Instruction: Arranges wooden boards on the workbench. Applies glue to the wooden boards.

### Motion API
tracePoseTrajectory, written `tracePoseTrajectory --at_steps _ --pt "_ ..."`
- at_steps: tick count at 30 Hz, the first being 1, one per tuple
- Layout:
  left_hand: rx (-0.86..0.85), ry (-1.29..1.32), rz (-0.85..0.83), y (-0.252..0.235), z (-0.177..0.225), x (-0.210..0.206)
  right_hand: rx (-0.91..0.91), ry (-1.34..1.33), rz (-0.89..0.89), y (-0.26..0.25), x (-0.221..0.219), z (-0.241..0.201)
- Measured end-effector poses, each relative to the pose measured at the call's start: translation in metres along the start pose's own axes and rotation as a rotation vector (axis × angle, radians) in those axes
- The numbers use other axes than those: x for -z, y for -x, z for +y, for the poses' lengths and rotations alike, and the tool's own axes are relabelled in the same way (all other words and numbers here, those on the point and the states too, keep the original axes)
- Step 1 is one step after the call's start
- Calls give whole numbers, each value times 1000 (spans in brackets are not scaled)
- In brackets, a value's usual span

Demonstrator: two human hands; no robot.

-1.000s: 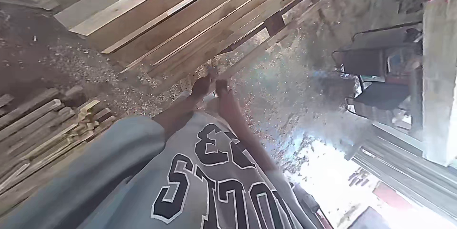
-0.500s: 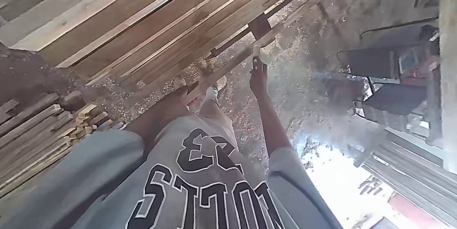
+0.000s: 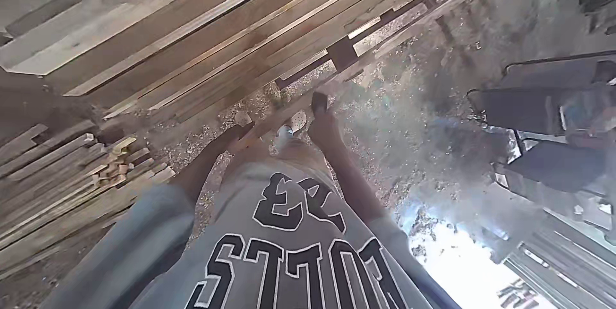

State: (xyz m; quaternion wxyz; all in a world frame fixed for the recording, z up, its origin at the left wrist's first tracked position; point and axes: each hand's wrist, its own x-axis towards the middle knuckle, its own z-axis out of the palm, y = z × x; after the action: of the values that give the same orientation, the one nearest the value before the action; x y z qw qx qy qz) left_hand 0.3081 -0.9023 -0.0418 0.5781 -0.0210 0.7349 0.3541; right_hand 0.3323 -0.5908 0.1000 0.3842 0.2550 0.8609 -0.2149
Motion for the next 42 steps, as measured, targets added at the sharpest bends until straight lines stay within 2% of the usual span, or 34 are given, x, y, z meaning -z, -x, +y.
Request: tracePoseTrajectory --at_steps 3,6,8,9,11,14,18,20,22,25,28,31,33,36,39,42 --pt "80 30 48 -1 -2 -9 92 -112 -82 10 7 33" --pt "213 -19 120 -3 9 -12 76 -233 164 -16 27 66" --pt "258 -65 149 -3 9 -14 84 -217 304 -42 27 75" --pt "260 -89 143 -2 9 -15 80 -159 302 -49 22 76" --pt "259 -152 133 0 14 -15 51 -47 189 -45 19 70" --pt "300 -225 152 2 21 -17 69 -79 56 -28 27 82" --pt "329 -262 151 8 33 -18 66 -291 229 -46 48 93" --pt "317 -278 158 11 34 -21 68 -301 206 -55 42 86" --pt "263 -316 169 13 32 -22 60 -250 80 -46 33 76" --pt "121 -469 217 22 33 -24 118 -326 -15 -25 33 88" --pt "15 -522 333 30 25 -22 150 -302 187 -35 40 103" --pt "-25 -425 405 26 19 -20 213 -252 442 -74 27 98" --pt "-15 -443 397 24 13 -20 180 -137 434 -88 -5 97" --pt "10 -517 417 23 12 -13 102 -8 359 -72 -33 102" --pt "21 -491 495 18 6 -18 99 -58 392 -58 -7 108" --pt "-33 -455 568 15 -2 -20 31 -98 330 -69 48 89"
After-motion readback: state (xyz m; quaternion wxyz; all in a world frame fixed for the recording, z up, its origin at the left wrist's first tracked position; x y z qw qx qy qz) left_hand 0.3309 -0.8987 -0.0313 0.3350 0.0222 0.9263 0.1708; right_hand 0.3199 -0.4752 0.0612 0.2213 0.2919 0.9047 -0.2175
